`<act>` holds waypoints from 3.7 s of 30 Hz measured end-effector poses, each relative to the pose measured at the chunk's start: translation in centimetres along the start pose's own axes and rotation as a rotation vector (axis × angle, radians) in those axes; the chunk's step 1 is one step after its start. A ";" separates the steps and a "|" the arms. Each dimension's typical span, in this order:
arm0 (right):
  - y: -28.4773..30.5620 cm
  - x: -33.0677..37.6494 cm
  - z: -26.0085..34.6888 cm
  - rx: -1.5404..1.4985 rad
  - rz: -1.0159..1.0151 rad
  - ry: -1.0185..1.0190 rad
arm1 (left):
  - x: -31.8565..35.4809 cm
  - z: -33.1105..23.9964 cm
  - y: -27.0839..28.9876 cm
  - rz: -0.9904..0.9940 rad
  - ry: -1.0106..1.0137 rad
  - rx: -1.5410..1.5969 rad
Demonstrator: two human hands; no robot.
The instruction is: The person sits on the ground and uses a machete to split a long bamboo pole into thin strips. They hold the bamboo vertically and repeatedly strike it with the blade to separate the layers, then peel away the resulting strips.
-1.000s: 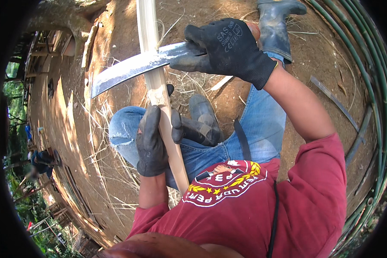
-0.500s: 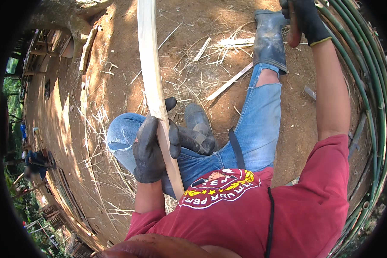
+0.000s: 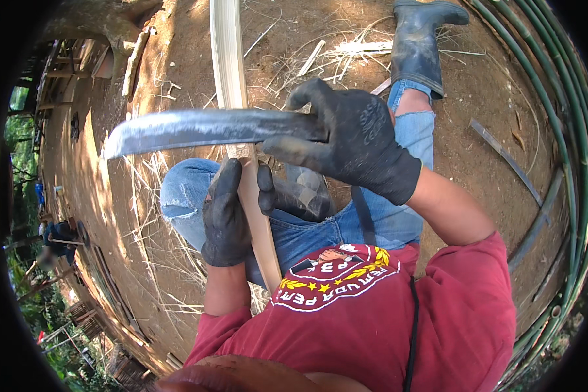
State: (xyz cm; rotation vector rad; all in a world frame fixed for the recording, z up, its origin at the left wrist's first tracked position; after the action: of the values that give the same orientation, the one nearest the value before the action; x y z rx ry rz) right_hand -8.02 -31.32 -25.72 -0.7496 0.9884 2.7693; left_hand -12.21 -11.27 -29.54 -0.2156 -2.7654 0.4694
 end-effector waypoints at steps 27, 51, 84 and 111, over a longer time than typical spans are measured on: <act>-1.4 -2.2 0.8 0.277 -0.008 0.242 | -0.2 -0.4 -0.3 0.097 0.043 -0.141; 0.9 -10.8 -2.8 0.481 0.106 0.390 | -0.3 -0.7 -0.8 0.031 0.054 0.048; 1.3 -6.2 2.3 0.315 -0.024 0.534 | 0.3 -0.8 -0.8 0.015 0.049 -0.055; 4.3 -15.9 -4.7 0.603 -0.090 0.451 | 0.3 -0.9 -1.3 0.060 0.040 -0.027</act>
State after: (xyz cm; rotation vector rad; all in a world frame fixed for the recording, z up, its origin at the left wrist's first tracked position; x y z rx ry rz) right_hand 6.71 -36.57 -18.71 -1.2724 1.6977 2.0636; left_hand -12.29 -12.14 -28.26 -0.3124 -2.7334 0.4387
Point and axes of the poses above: each hand's wrist, its own x-axis away from the middle knuckle, its own y-axis out of the back of the hand, z = x × y, the point moved 5 cm from there along -x, towards the middle knuckle, and after that the axes turned 6 degrees about -z, right-handed, at the moved point
